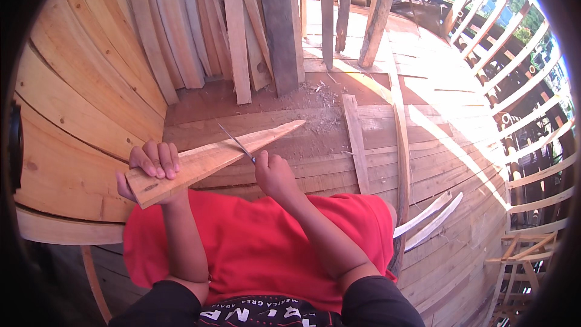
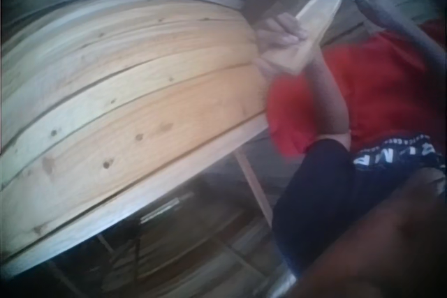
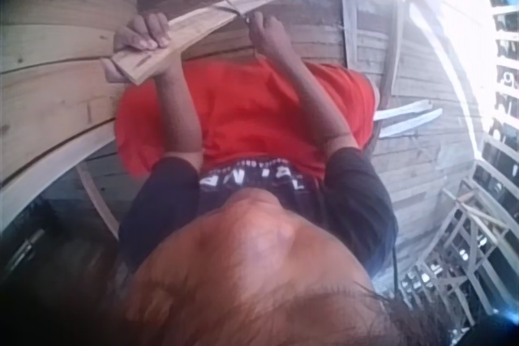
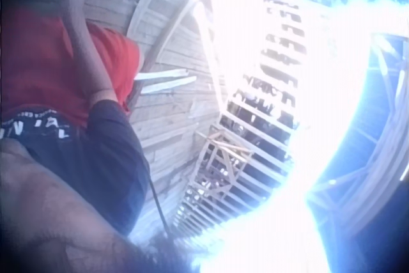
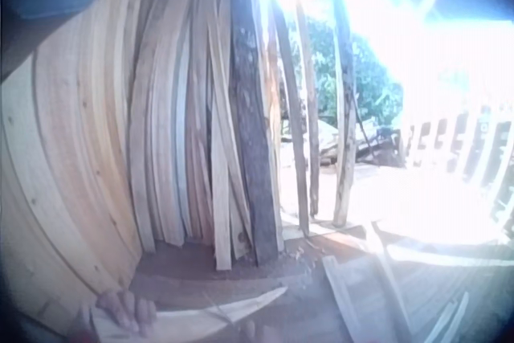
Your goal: The person sits on a wooden floor and uses a knife to carve a small piece of wood. They hold the wood in their left hand and shave off thin strips with the knife in their right hand, creating a pointed tip.
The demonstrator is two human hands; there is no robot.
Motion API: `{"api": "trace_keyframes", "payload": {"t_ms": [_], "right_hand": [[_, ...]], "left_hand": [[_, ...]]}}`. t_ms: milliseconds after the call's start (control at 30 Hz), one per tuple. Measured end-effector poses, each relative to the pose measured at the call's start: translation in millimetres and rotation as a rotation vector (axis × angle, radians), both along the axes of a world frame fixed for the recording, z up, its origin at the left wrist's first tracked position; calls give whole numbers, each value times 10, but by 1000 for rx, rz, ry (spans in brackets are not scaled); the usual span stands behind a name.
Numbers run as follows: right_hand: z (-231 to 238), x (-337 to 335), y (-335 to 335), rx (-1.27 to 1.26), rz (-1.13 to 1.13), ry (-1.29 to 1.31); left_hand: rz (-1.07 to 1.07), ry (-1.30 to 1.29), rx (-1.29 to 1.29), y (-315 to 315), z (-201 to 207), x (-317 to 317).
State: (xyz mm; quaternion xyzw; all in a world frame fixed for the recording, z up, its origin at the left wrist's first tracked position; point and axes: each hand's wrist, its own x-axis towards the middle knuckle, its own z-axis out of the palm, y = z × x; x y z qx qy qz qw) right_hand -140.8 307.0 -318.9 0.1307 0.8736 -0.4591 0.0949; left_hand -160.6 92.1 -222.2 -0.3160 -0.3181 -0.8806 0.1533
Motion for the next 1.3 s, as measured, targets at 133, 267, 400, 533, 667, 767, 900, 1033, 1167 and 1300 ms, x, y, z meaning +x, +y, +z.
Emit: {"api": "trace_keyframes", "payload": {"t_ms": [133,267,400,533,667,767,900,1033,1167,1300], "right_hand": [[-823,-326,470,110,-214,53],[-793,-322,411,125,-98,79],[-27,-28,-17,-7,4,-35],[-610,-218,181,16,-171,58],[-913,-404,455,92,-164,123],[-600,-207,160,109,-93,119],[-233,-18,-86,-121,-38,75],[-440,-149,7,-9,-55,156],[-334,-157,-168,65,-70,137],[52,-17,-239,95,-15,65]], "left_hand": [[-29,4,-20,89,40,-59],[8,-21,17,-124,-66,-152],[13,-28,10,-88,-45,-73],[-13,-22,20,23,14,-76],[10,-65,85,-68,-50,-156],[2,-73,112,-169,-107,-181],[1,-70,54,-87,-60,-126],[-22,-86,85,-128,-68,-202],[7,-111,124,-300,-177,-301],[3,-94,99,-290,-176,-243]]}}
